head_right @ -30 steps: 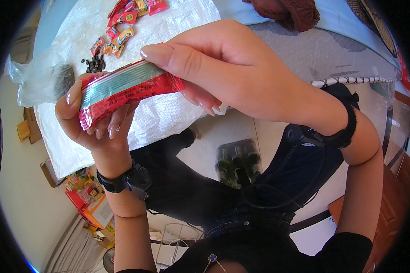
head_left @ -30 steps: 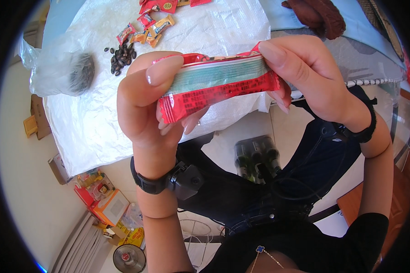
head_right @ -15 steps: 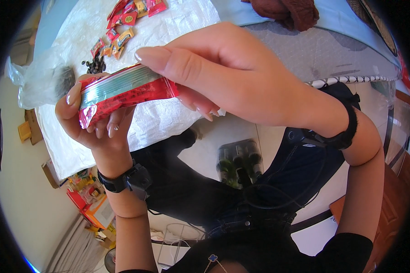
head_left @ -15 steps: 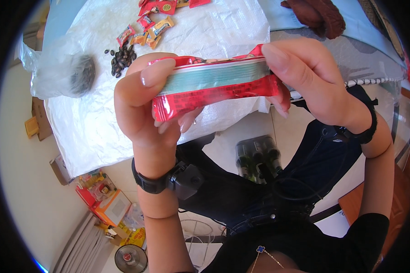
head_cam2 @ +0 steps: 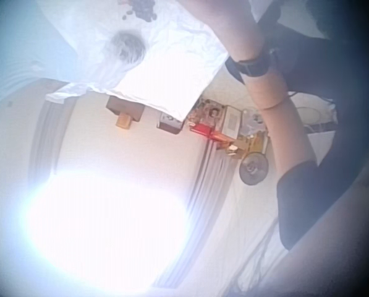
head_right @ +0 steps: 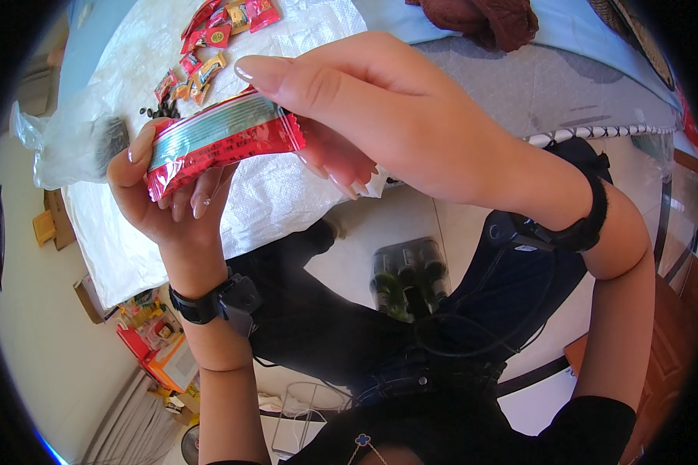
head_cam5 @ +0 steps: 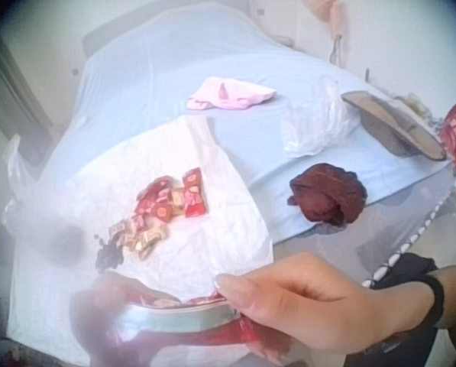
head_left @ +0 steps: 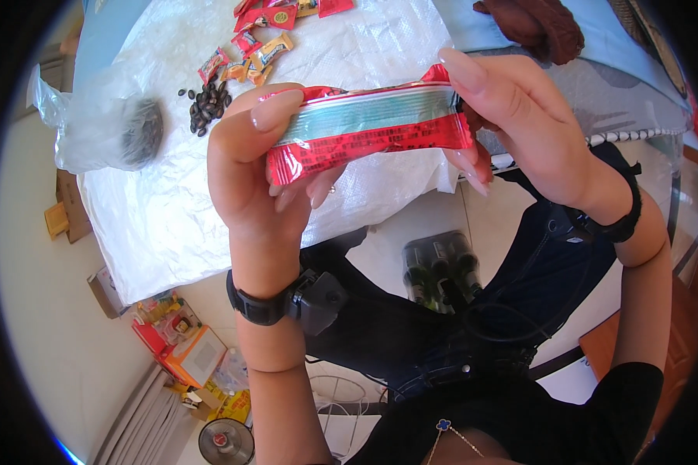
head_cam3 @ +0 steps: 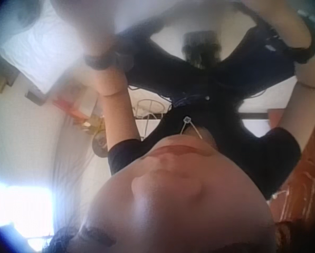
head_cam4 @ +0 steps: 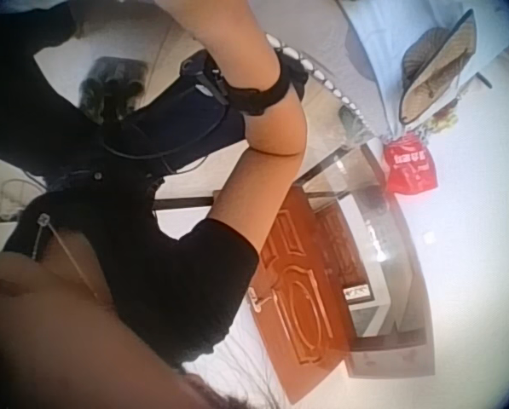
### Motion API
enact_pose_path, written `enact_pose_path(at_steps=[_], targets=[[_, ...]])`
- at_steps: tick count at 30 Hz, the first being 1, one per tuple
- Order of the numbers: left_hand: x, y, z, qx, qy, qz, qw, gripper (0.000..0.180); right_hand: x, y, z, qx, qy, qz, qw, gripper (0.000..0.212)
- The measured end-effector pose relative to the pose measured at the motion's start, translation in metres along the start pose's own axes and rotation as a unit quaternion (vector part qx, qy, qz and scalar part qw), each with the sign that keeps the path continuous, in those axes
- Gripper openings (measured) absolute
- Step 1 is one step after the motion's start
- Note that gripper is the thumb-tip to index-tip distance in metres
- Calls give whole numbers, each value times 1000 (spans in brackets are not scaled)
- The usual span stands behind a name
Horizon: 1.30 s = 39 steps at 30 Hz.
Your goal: The person moves a package of water bottles, wipes the floor with a cloth, and then unloads candies and small food items from plastic bags onto a bed.
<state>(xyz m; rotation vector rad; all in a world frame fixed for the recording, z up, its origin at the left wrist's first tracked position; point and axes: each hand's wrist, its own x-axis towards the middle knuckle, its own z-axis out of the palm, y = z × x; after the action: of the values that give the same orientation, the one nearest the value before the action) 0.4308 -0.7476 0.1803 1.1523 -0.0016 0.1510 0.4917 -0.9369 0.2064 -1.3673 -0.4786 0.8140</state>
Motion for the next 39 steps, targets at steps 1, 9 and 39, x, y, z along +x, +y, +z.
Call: enact_pose_path(at_steps=[1, 9, 39], targets=[[0, 0, 1, 0, -1, -1, 1000, 15, 0, -1, 0, 3, 6, 6, 1000, 47], [-3, 2, 3, 8, -18, -25, 999, 14, 6, 5, -7, -26, -82, 89, 992, 59], [2, -4, 5, 37, -35, -86, 995, 14, 5, -2, -1, 150, -44, 166, 974, 44]])
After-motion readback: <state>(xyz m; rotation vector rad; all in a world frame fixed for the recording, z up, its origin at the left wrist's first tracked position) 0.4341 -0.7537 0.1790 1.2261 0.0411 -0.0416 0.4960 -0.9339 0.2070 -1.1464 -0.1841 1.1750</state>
